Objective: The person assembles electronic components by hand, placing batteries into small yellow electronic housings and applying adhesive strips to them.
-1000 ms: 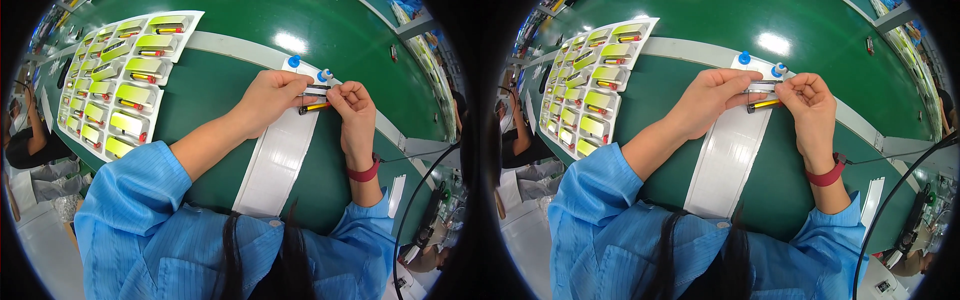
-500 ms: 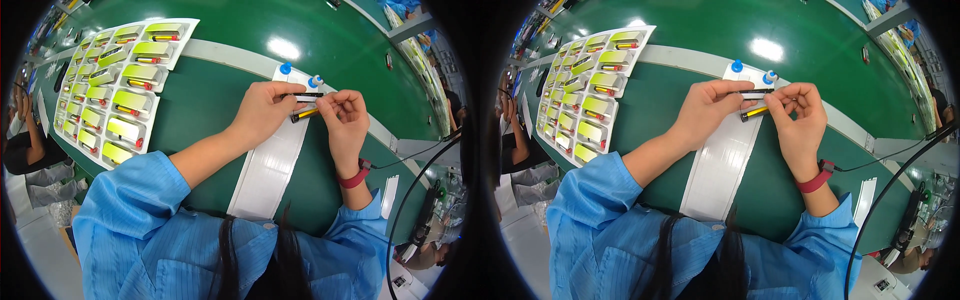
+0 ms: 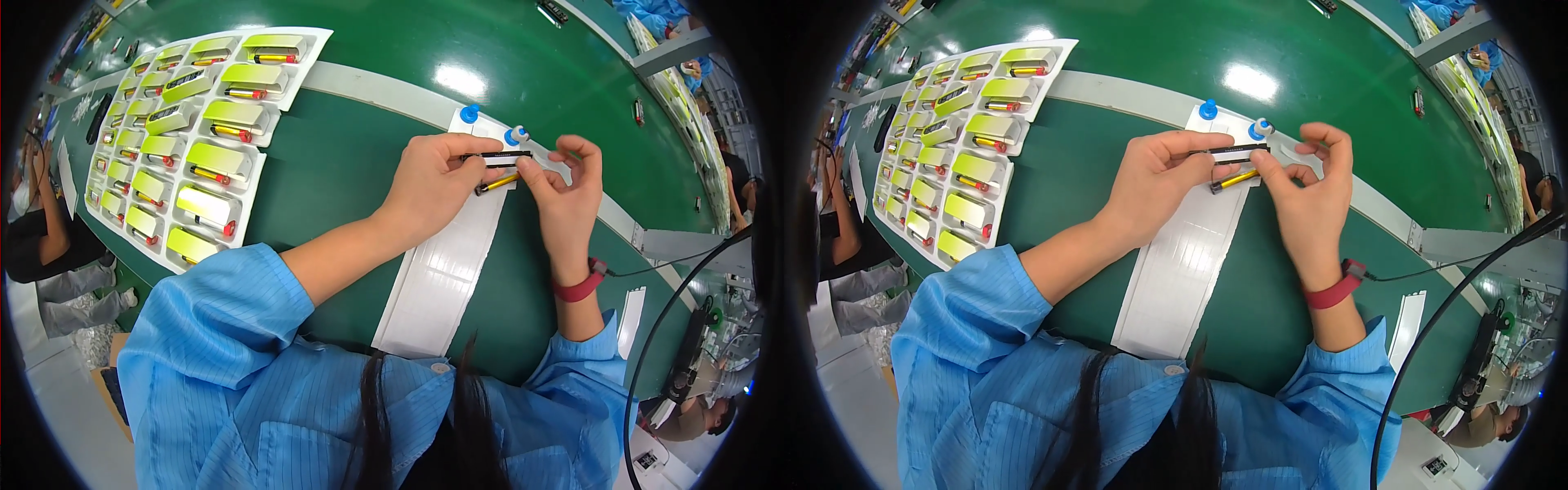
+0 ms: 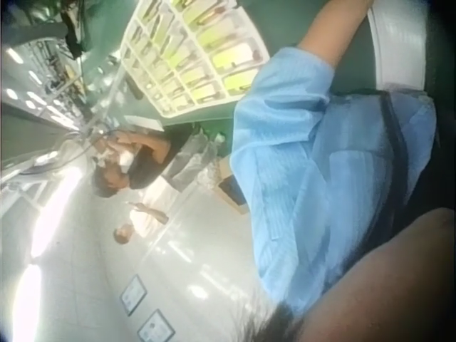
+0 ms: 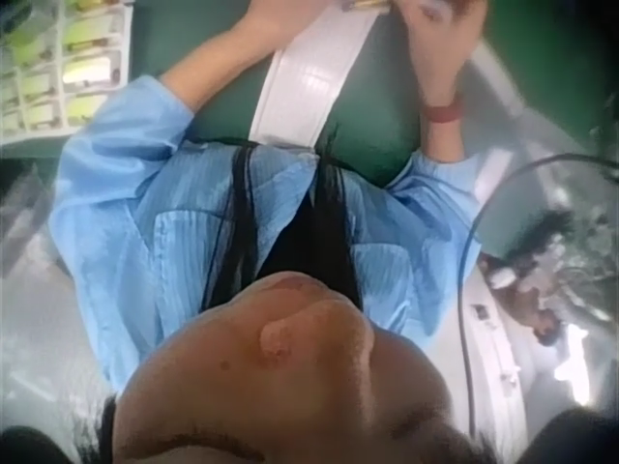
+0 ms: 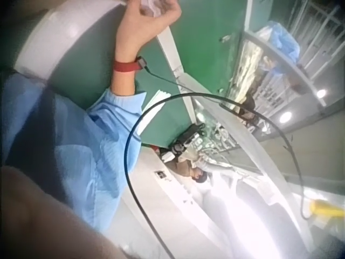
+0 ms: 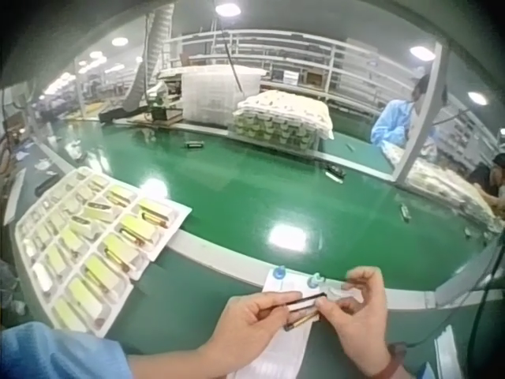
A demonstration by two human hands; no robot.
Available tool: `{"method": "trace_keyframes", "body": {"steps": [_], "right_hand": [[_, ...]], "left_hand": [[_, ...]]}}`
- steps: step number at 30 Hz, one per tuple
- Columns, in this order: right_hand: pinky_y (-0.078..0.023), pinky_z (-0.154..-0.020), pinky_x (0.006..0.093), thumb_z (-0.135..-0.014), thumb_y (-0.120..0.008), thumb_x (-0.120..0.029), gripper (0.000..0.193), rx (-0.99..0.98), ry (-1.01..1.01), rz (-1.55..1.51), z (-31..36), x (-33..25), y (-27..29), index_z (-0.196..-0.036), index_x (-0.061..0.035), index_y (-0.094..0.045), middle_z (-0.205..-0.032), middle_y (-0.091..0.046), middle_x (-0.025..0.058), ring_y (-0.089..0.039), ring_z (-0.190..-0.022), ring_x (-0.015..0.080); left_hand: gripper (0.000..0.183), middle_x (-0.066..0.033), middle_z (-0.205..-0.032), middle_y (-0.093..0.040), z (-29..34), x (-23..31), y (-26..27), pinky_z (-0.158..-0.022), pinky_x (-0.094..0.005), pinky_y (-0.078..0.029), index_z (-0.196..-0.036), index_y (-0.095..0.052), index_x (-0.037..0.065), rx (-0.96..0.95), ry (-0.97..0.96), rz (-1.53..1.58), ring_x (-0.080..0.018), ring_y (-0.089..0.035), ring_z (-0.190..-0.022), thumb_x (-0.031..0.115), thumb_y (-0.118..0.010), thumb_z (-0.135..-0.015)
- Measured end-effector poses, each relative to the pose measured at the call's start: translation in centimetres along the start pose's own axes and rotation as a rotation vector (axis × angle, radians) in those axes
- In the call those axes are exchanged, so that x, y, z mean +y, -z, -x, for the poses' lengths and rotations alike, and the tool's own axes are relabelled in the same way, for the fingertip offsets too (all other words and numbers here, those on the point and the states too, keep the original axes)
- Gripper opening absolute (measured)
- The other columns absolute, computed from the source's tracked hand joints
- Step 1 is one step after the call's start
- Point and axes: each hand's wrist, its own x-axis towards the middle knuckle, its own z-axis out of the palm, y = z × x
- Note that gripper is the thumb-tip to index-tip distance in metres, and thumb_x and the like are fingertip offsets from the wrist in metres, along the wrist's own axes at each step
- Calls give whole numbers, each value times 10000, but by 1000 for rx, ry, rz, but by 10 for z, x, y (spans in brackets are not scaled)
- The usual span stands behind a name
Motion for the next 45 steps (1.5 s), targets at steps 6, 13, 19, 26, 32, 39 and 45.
{"method": "trace_keyframes", "body": {"steps": [6, 13, 19, 26, 32, 39, 45], "right_hand": [[-495, -693, 211, -744, -663, 36, 268, -392, -398, -410, -20, 1, 41, -970, -9, -526, -857, -625, 81, -606, -751, 119], [-506, -741, 240, -759, -645, 41, 225, -266, -36, -88, -1, -14, 17, -956, 32, -537, -879, -628, 108, -618, -791, 130], [-509, -705, 253, -771, -629, 45, 181, -232, 101, -48, 2, -9, 8, -937, 48, -558, -854, -635, 103, -613, -767, 130], [-477, -632, 221, -735, -653, 33, 171, -209, 540, 387, 11, -17, 10, -887, 6, -580, -799, -633, 63, -605, -694, 124], [-479, -629, 226, -718, -667, 21, 203, -125, 452, 217, 0, -9, 11, -900, -13, -583, -782, -627, 61, -605, -672, 135], [-483, -636, 235, -724, -663, 23, 225, -107, 453, 246, 1, -9, 8, -930, -14, -580, -780, -626, 66, -604, -675, 135], [-479, -612, 253, -723, -656, 20, 196, -139, 493, 331, 3, -10, 10, -885, -14, -551, -752, -603, 51, -581, -674, 138]], "left_hand": [[247, -141, -996, -616, -8, 18, 12, -851, -281, -485, -1064, -577, -62, -279, 331, 349, -202, -614, -933, 73, -527, -863], [164, -130, -969, -628, -8, 11, 9, -847, -291, -491, -1002, -558, 8, -457, 382, 435, -185, -614, -917, 75, -566, -852], [154, -107, -896, -647, -5, 9, 6, -765, -268, -505, -933, -538, 32, -309, 301, 318, -147, -619, -836, 22, -620, -803], [292, -81, -929, -639, -1, 15, 8, -747, -290, -518, -1075, -525, 16, -303, 296, 245, -142, -615, -836, 49, -631, -804], [360, -69, -976, -620, -6, 18, 7, -779, -325, -533, -1181, -505, 17, -378, 368, 269, -151, -615, -881, 76, -594, -836], [344, -47, -941, -609, -3, 18, 6, -779, -333, -536, -1181, -523, 30, -376, 385, 295, -168, -612, -908, 104, -583, -851], [338, -46, -963, -602, -3, 19, 6, -770, -332, -540, -1174, -526, 20, -385, 382, 268, -165, -613, -888, 94, -583, -849]]}}
